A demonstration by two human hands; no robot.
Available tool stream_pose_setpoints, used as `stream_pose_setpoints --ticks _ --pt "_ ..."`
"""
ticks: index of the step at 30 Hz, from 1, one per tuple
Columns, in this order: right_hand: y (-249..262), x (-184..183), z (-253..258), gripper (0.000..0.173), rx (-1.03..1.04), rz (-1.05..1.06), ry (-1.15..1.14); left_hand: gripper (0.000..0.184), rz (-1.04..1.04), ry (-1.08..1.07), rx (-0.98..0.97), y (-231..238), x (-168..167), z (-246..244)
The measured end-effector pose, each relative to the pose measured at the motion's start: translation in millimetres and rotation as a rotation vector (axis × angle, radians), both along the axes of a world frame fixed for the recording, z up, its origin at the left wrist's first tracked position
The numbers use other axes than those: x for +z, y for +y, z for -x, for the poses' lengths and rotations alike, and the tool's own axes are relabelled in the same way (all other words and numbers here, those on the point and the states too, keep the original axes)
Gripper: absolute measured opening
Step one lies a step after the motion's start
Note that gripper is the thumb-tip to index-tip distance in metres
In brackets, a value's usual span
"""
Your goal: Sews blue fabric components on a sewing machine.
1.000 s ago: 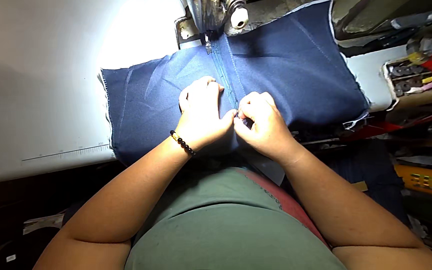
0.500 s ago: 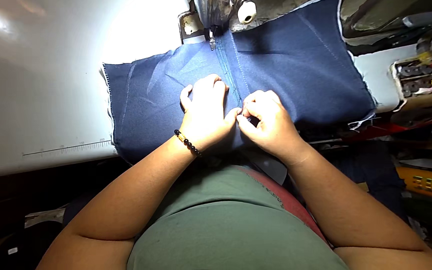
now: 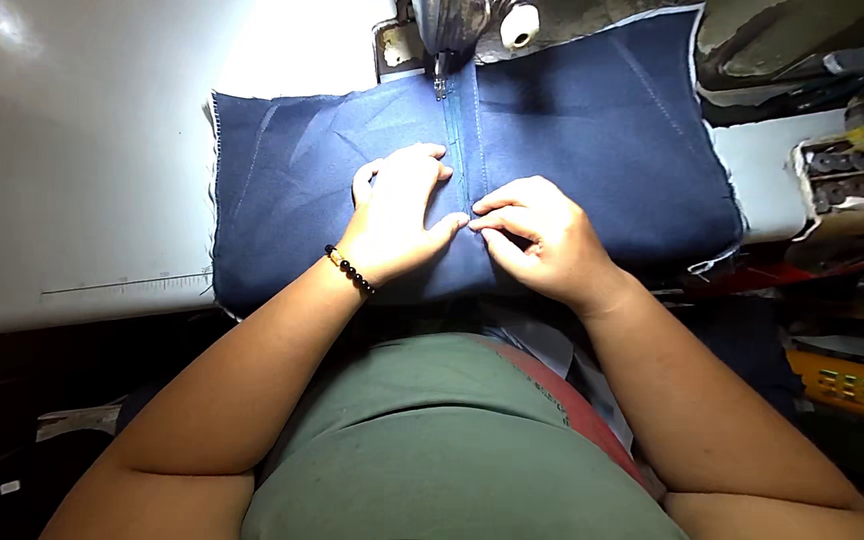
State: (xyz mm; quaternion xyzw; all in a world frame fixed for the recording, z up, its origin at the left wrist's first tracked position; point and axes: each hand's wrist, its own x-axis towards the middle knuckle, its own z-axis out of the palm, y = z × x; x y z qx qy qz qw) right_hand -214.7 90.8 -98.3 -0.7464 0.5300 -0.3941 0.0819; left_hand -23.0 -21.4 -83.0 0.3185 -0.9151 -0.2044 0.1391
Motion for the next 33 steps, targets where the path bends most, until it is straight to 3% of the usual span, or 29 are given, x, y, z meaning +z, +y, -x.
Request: stream_pose_setpoints --ticks 20,22,24,26,28,30,33 --pt "-134 6 59 0.033 0.089 0.007 0.151 0.056 0.057 -0.081 0.079 -119 10 46" --pt "-136 8 61 0.033 0.13 -0.001 0.183 0.055 0.084 -0.081 0.067 -115 10 44" --pt "-135 11 62 0.034 0.176 -0.036 0.264 0.042 0.129 -0.057 0.003 -92 17 41" --pt "-137 15 65 0.036 0.198 -0.07 0.331 0.031 0.202 -0.033 -0.198 -57 23 38" --pt "-137 17 68 0.039 0.211 -0.094 0.382 0.039 0.237 -0.096 -0.36 -24 18 34" --pt "-140 17 70 0.041 0.221 -0.06 0.415 0.046 0.252 -0.164 -0.384 -11 16 32" --pt "-140 17 69 0.04 0.216 -0.024 0.427 0.031 0.283 -0.129 -0.388 -12 17 31"
